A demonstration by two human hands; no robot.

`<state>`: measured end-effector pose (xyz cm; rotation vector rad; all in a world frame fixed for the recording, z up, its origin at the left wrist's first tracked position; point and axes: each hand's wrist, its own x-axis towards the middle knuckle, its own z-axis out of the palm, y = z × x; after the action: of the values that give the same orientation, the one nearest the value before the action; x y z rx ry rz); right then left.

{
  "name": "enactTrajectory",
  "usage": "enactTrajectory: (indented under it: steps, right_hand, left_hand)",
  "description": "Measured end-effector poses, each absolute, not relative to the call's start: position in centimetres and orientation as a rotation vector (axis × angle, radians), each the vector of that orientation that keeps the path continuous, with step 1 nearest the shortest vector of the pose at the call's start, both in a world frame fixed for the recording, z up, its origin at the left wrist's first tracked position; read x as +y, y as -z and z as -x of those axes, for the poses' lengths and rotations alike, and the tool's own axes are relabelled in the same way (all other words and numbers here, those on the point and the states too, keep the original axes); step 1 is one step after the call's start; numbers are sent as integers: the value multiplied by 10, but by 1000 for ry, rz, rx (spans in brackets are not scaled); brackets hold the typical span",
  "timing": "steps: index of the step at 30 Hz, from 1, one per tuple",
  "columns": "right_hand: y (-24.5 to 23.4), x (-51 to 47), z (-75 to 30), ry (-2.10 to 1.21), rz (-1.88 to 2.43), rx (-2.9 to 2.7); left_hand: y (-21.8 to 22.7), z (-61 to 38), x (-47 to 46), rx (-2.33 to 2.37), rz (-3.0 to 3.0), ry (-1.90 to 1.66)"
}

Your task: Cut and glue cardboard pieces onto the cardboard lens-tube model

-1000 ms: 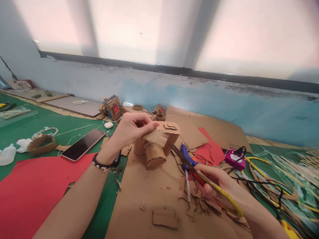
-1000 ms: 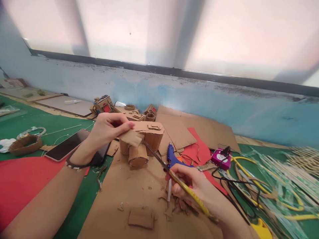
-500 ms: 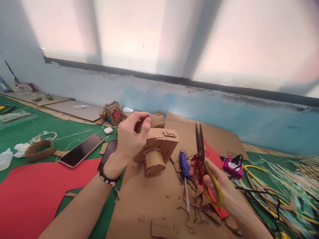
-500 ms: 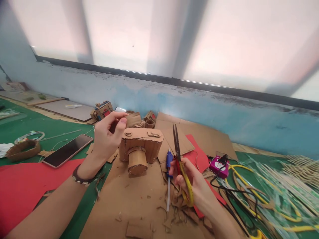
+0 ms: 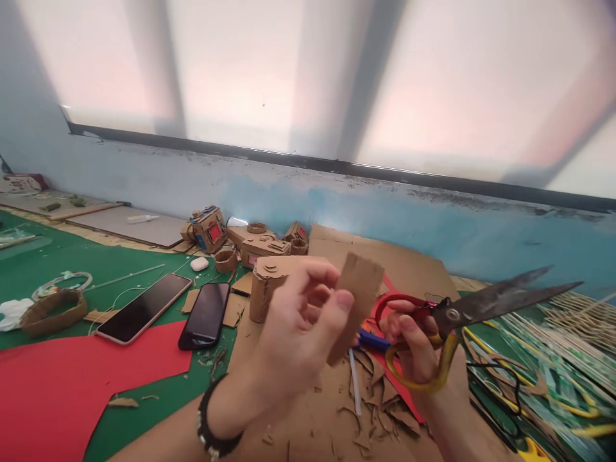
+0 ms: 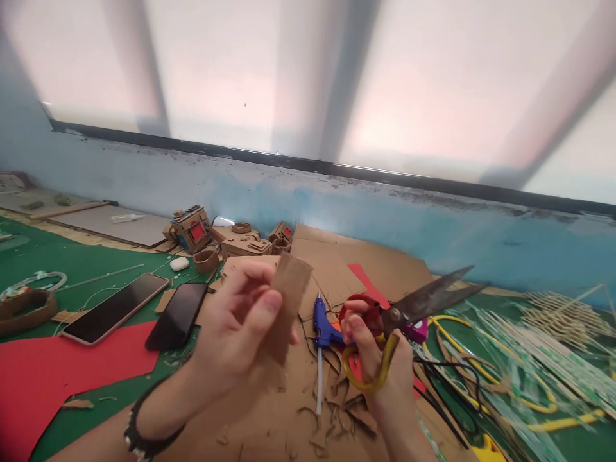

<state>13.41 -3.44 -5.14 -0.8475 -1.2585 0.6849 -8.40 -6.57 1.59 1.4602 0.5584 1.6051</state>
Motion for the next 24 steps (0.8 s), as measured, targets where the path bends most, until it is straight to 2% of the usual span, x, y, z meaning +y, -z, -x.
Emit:
enactTrajectory:
  steps: [3, 7, 11, 24]
  right_hand:
    - [58, -29, -132, -676, 818, -1275]
    - [59, -39, -132, -646, 857, -1269]
    - [46, -56, -126, -462, 978, -1255]
    - [55, -43, -134, 47, 797, -1660]
  left_hand:
    - [-9, 61, -76, 537, -1276, -1321]
    - [1, 47, -75, 606, -1164, -1166]
    - [10, 44, -67, 646, -1067, -1028]
    - [18, 46, -58, 675, -844, -971]
